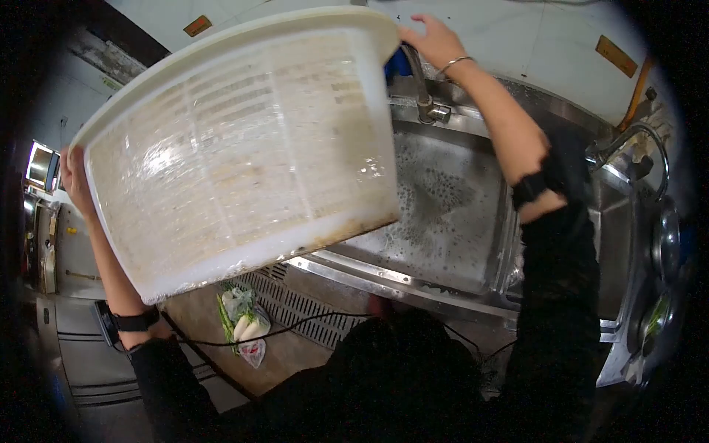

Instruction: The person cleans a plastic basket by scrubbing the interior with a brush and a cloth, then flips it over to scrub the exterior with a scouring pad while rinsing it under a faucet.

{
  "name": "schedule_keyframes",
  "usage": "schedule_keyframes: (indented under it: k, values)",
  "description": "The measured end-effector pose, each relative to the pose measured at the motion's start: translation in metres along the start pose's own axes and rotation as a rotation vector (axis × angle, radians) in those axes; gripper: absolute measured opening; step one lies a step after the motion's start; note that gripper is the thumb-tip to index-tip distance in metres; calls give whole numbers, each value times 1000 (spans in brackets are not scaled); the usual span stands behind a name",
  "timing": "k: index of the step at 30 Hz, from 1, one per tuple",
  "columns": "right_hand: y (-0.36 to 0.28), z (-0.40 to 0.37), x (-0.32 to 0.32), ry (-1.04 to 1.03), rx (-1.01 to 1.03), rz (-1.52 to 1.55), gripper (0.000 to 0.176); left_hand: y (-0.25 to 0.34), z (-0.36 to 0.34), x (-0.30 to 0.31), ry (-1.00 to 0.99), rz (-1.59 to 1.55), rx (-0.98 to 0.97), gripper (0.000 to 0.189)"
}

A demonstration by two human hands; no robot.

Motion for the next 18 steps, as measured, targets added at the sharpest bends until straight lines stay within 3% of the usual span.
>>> schedule_keyframes:
  k: [3,5,6,7,8,9,10,11,12,13,14,16,18]
  values:
    - [-57,-24,58,-33,40,436,56,38,-1,-53,-112,-62,-39,15]
    - [-176,-55,113,-248,-23,561,49,76,-2,-115,-213,-56,-135,20]
    - [-186,-64,121,-258,-15,564,49,82,-4,-138,-201,-156,-121,21]
    - [-193,-72,128,-259,46,542,47,72,10,-146,-264,-14,-156,28]
    - [-198,-80,133,-260,104,521,44,71,1,-176,-260,-190,98,52]
    - [-197,-89,137,-272,110,525,44,114,-32,-204,-45,32,249,39]
    - [-192,-95,141,-323,175,243,45,99,-32,-224,-168,-133,274,41]
    - [-184,-102,142,-378,236,-34,47,69,-25,-247,-401,-184,229,43]
    - [-170,-109,141,-431,169,-133,45,72,-42,-260,-371,11,283,43]
    - [-156,-120,136,-447,-50,-44,46,65,-44,-280,-648,-26,126,45]
    - [-148,-126,141,-491,-48,-154,46,62,-55,-293,-548,19,124,49]
    - [-127,-139,143,-433,-143,-83,45,75,-66,-313,-673,-16,-142,33]
    - [-116,-145,142,-434,-171,-48,44,69,-72,-325,-744,-13,-92,43]
Point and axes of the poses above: each hand's wrist, its own z-axis towards the middle knuckle, its own x-axis out of the back of the hand, y = z × x, the point moved 4 cm from there along z, towards the middle knuckle, and after that the axes turned 8 degrees about x, right-handed, at the moved point
